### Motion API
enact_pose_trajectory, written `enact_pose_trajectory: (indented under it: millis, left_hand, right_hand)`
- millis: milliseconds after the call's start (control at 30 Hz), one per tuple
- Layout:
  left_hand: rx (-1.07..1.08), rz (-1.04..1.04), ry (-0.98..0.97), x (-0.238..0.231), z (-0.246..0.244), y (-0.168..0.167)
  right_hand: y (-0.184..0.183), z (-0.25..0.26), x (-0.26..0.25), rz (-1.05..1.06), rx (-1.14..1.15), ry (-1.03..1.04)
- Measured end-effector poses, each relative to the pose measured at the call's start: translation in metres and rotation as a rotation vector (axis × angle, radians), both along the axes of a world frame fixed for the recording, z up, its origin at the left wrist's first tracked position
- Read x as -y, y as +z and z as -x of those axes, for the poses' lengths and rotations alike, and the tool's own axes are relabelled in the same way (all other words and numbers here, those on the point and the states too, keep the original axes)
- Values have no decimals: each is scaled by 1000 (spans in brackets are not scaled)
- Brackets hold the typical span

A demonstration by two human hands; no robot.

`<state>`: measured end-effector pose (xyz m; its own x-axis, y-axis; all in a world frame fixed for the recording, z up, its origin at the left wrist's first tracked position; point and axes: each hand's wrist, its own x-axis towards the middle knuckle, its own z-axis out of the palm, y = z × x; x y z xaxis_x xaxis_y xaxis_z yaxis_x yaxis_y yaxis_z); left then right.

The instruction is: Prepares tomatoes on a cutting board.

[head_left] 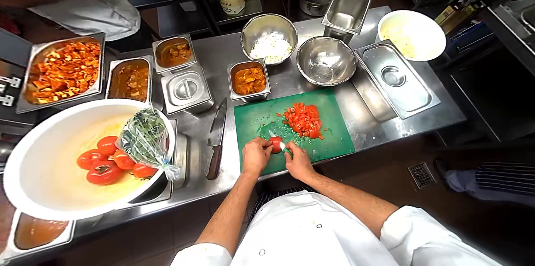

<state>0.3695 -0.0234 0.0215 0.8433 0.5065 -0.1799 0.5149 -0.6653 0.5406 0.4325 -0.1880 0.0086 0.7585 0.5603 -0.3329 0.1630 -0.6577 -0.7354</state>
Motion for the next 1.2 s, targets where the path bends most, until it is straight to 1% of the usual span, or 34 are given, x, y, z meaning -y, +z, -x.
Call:
enact_pose_trajectory:
  millis: [133, 233, 333, 400, 533, 667, 767, 833, 900, 967, 1000, 1133, 1200]
  left_hand:
    - [-4, 3, 20, 1, 0, 2]
    - [-13, 25, 39, -1, 0, 0]
    - [-35, 117, 55, -3, -1, 0]
    - [-50, 144, 56, -2, 1, -3]
    - [-39, 100, 52, 2, 1, -6]
    - [-1, 62, 48, 3, 2, -8]
    - [9, 77, 62, 2, 3, -11]
    - [14, 108, 66, 0, 4, -11]
    - [25, 143, 39, -2, 6, -11]
    - [17, 144, 11, -1, 6, -14]
    - [2, 129, 3, -1, 6, -15]
    - [-52, 42, 0, 3, 1, -13]
    - [-54, 30, 3, 5, 0, -13]
  right_hand:
    - [8, 6, 17, 11, -13, 100]
    - [7, 0, 24, 24, -29, 27]
    - [4, -12, 19, 19, -36, -84]
    - [0, -16, 10, 16, -41, -88]
    - [-6, -13, 0, 13, -27, -56]
    - [-1, 9, 19, 23, -32, 62]
    - [13, 8, 45, 80, -103, 125]
    - [19, 6, 64, 104, -104, 94]
    - [15, 3, 74, 74, -92, -9]
    - [7, -4, 67, 58, -90, -98]
    - [2, -8, 56, 61, -99, -111]
    - [-12, -22, 11, 46, -73, -97]
    - [-12, -24, 0, 59, -66, -73]
